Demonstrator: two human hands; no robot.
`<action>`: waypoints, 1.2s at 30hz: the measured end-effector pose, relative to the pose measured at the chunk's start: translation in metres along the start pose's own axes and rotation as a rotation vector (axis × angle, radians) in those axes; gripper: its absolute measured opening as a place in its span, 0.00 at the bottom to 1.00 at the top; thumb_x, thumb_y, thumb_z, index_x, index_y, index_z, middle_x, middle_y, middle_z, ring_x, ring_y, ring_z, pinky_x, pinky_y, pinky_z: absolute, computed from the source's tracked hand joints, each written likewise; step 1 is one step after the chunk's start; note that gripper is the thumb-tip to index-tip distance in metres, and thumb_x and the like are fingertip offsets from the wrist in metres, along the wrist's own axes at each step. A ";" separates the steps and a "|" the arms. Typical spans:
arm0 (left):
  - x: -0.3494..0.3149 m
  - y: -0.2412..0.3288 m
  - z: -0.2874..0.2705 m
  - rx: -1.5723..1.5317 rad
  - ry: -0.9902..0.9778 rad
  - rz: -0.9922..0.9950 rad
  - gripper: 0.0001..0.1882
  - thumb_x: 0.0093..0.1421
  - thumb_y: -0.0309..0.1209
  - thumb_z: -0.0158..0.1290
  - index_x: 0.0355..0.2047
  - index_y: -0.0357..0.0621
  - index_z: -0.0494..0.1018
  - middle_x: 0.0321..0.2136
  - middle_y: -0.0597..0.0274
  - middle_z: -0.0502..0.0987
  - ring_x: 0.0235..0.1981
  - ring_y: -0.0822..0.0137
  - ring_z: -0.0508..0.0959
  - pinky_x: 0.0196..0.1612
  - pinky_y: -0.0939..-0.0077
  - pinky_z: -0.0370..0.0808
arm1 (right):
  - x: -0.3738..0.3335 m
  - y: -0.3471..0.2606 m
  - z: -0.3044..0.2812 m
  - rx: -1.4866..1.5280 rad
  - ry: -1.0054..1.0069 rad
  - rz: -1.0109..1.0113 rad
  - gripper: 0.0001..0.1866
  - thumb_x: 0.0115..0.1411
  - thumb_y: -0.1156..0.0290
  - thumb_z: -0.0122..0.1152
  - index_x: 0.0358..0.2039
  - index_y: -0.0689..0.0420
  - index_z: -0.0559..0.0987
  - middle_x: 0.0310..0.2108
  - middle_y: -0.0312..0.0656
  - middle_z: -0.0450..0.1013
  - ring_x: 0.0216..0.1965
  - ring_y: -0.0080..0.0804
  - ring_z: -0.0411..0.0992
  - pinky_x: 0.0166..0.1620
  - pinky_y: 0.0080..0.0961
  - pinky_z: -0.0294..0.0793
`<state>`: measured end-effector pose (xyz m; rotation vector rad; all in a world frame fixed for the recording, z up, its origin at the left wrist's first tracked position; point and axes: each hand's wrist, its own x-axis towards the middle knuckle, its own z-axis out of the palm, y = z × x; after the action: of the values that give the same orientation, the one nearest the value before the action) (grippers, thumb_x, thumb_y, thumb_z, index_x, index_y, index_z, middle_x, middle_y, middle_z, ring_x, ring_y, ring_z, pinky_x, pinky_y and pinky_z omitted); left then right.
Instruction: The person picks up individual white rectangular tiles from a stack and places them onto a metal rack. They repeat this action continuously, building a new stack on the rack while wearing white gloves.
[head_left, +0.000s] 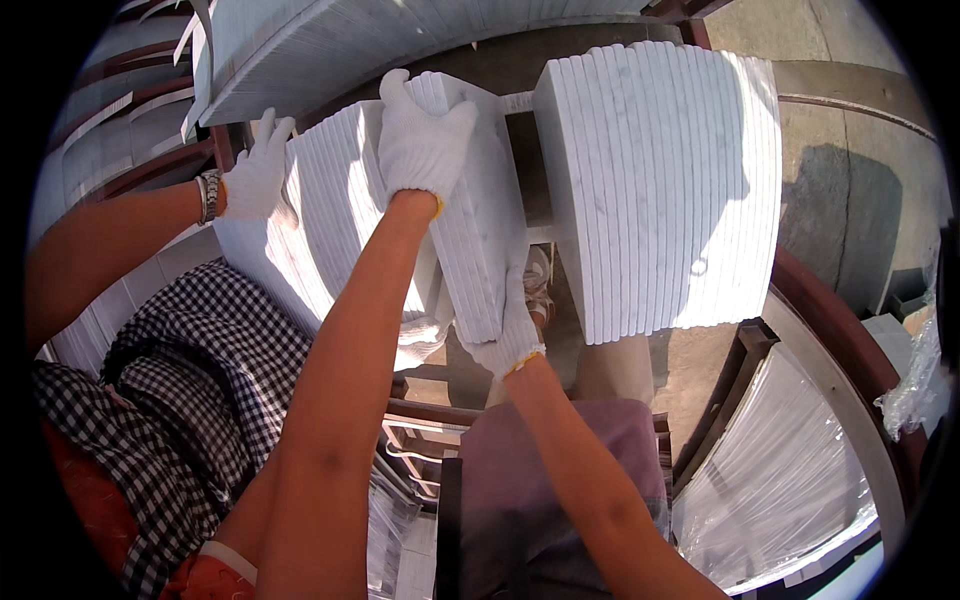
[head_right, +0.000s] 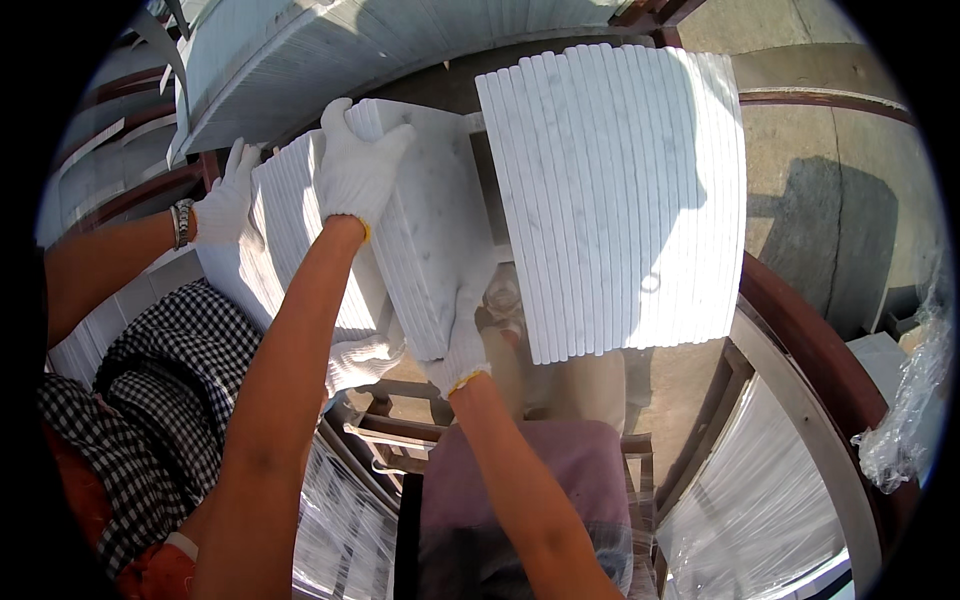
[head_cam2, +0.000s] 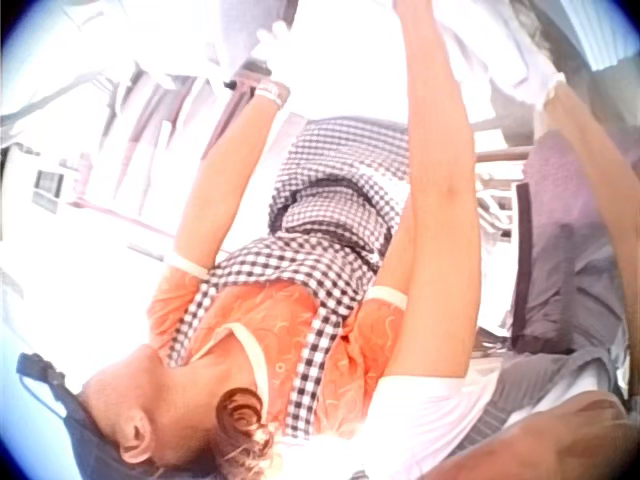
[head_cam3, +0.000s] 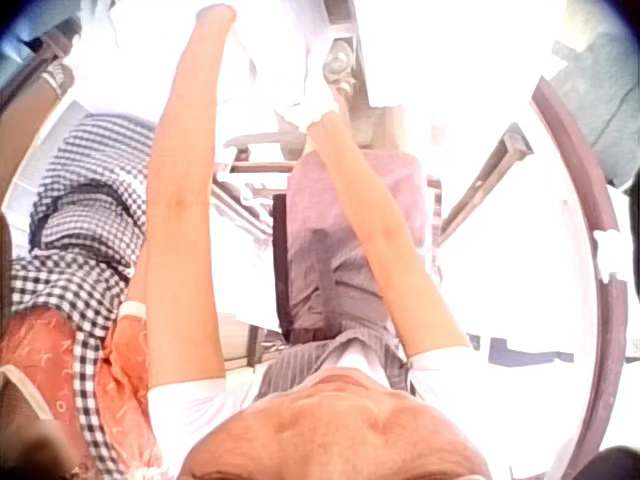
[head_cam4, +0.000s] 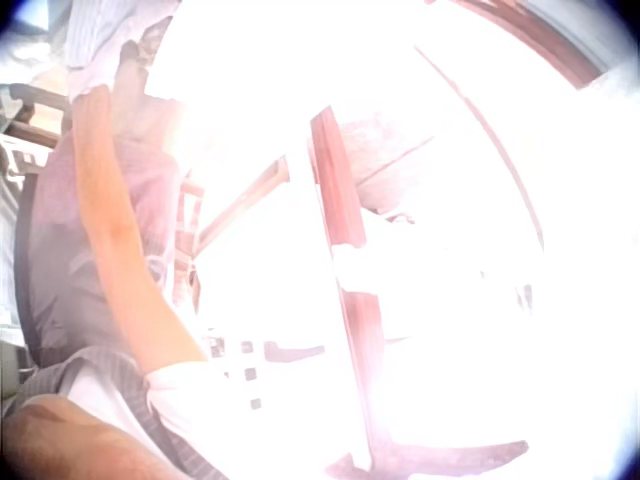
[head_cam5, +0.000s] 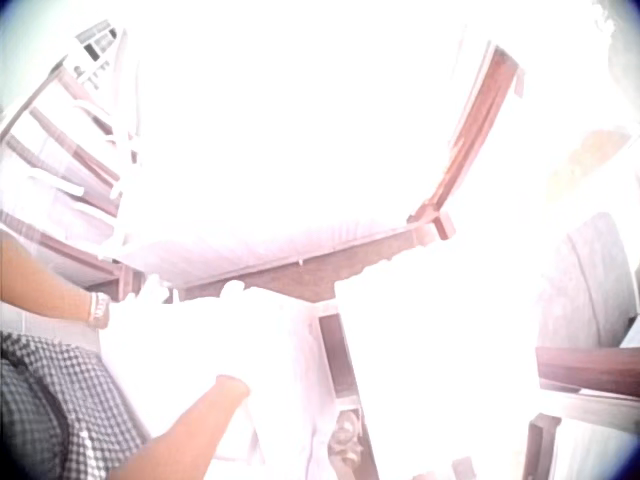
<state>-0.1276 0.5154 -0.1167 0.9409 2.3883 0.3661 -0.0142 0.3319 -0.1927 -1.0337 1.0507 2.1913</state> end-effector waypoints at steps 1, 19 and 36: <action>0.001 -0.005 0.001 -0.006 -0.005 0.032 0.46 0.48 0.44 0.60 0.64 0.44 0.53 0.51 0.44 0.71 0.50 0.49 0.74 0.54 0.63 0.70 | 0.001 0.004 0.000 0.009 -0.005 -0.010 0.28 0.61 0.36 0.51 0.50 0.43 0.74 0.44 0.27 0.76 0.41 0.26 0.76 0.40 0.29 0.78; -0.006 0.018 0.034 -0.048 0.040 0.079 0.43 0.48 0.42 0.60 0.60 0.38 0.55 0.47 0.42 0.73 0.46 0.49 0.76 0.52 0.62 0.71 | -0.041 -0.044 0.001 -0.081 0.336 -0.051 0.24 0.64 0.40 0.49 0.44 0.46 0.78 0.36 0.32 0.78 0.33 0.29 0.77 0.36 0.31 0.78; -0.015 0.006 0.030 -0.198 -0.129 0.117 0.48 0.57 0.52 0.53 0.67 0.38 0.44 0.54 0.36 0.68 0.54 0.48 0.73 0.58 0.62 0.67 | -0.047 -0.022 -0.021 0.207 0.191 -0.211 0.22 0.67 0.49 0.48 0.50 0.54 0.73 0.43 0.41 0.75 0.41 0.33 0.75 0.43 0.33 0.79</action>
<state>-0.0980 0.5105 -0.1326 0.9833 2.1417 0.5577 0.0376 0.3227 -0.1735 -1.2155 1.1659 1.8030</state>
